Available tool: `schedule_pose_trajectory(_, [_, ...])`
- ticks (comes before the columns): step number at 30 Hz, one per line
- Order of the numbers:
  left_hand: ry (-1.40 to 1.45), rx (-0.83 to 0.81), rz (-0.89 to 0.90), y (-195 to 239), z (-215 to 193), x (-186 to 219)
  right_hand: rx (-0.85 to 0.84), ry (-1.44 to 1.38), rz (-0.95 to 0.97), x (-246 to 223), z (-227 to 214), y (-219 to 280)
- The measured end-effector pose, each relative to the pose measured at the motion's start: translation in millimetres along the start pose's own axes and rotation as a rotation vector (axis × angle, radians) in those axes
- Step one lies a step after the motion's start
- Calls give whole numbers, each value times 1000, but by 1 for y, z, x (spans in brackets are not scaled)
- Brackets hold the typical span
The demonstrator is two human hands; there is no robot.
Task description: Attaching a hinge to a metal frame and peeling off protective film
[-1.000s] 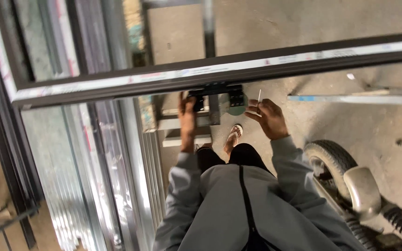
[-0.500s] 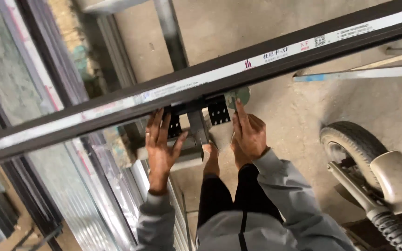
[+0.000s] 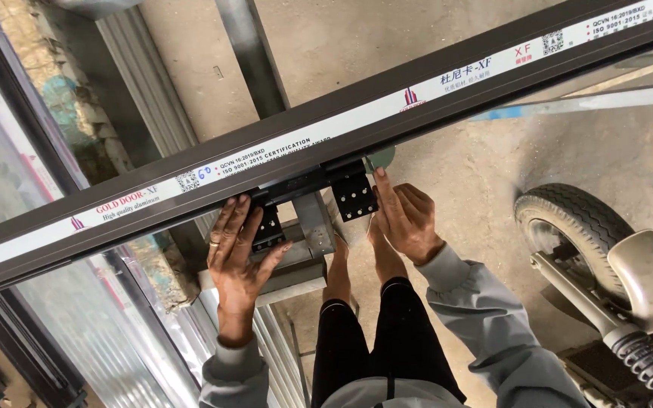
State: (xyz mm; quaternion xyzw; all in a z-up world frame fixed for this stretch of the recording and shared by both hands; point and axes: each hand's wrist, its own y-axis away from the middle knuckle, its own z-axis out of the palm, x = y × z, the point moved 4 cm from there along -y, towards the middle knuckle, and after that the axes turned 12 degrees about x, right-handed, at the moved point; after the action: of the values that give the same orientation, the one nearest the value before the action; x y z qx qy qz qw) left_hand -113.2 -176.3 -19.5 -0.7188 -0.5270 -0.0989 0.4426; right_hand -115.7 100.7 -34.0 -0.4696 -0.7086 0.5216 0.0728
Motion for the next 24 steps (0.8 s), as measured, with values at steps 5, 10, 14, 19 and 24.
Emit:
schedule_pose_trajectory(5, [11, 5, -6, -4, -1, 3, -7, -9, -11, 2, 0, 0])
schedule_pose_trajectory(10, [10, 9, 0, -4, -1, 3, -9, -10, -14, 0, 1, 5])
schedule_pose_trajectory(14, [20, 3, -6, -4, 0, 3, -31, -8, -21, 2, 0, 8])
schedule_pose_trajectory(19, [27, -5, -2, -6, -1, 5, -33, -7, -12, 1, 0, 8])
schedule_pose_trajectory(24, [19, -5, 8, -9, -3, 9, -55, -8, -13, -4, -3, -8])
